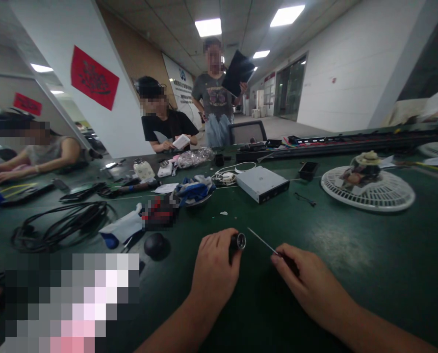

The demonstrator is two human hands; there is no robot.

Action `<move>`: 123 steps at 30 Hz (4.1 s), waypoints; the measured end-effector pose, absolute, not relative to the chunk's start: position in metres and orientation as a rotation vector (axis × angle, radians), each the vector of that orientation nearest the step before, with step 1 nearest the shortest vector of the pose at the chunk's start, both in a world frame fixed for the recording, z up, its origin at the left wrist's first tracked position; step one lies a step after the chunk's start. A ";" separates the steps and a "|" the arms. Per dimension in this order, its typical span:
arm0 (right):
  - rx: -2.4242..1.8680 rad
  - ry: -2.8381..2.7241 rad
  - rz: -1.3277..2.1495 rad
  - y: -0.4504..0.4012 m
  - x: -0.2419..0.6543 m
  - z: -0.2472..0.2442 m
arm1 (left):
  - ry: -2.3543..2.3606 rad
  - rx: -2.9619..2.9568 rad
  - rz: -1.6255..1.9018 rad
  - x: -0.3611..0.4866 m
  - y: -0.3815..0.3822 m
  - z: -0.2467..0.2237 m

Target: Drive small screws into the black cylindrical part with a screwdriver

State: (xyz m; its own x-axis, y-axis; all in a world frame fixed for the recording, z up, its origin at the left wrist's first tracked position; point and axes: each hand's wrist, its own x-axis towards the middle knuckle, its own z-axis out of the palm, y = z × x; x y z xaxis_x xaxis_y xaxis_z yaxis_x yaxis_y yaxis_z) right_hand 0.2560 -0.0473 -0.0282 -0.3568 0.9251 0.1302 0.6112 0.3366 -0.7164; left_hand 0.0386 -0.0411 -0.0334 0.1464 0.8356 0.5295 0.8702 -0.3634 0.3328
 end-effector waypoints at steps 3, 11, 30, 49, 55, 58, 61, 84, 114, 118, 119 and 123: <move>-1.286 -2.097 0.760 -0.045 0.255 -0.029 | -1.779 -2.304 -1.003 0.038 -0.041 -0.032; -1.225 -2.128 0.649 -0.046 0.257 -0.031 | -1.675 -2.374 -1.050 0.038 -0.041 -0.033; -1.198 -2.121 0.653 -0.047 0.257 -0.028 | -1.621 -2.505 -0.989 0.040 -0.041 -0.029; -1.176 -2.174 0.650 -0.051 0.255 -0.027 | -1.669 -2.472 -0.969 0.041 -0.042 -0.028; -1.347 -1.800 0.686 -0.047 0.258 -0.029 | -1.767 -2.359 -0.993 0.042 -0.043 -0.028; -1.431 -1.870 0.637 -0.045 0.258 -0.029 | -1.801 -2.359 -0.966 0.042 -0.043 -0.028; -1.487 -2.074 0.456 -0.051 0.254 -0.029 | -1.801 -2.371 -0.950 0.043 -0.043 -0.027; -1.204 -2.356 0.367 -0.068 0.244 -0.032 | -1.769 -2.477 -0.901 0.044 -0.043 -0.027; -1.265 -2.032 0.797 -0.049 0.250 -0.031 | -1.465 -2.866 -0.859 0.044 -0.045 -0.024; -1.321 -2.072 0.668 -0.051 0.249 -0.033 | -1.500 -2.832 -0.854 0.044 -0.044 -0.025; -1.346 -2.078 0.646 -0.051 0.248 -0.033 | -1.508 -2.828 -0.855 0.045 -0.045 -0.025; -1.392 -2.059 0.699 -0.049 0.249 -0.034 | -1.514 -2.829 -0.856 0.044 -0.045 -0.026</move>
State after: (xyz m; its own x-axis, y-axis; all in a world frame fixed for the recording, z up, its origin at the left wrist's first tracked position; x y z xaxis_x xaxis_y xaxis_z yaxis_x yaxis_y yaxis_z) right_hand 0.2490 -0.0489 -0.0341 -0.3104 0.9381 0.1534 0.6509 0.3274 -0.6850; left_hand 0.0441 -0.0446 -0.0256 0.4560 0.8164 0.3544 0.7245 -0.5718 0.3849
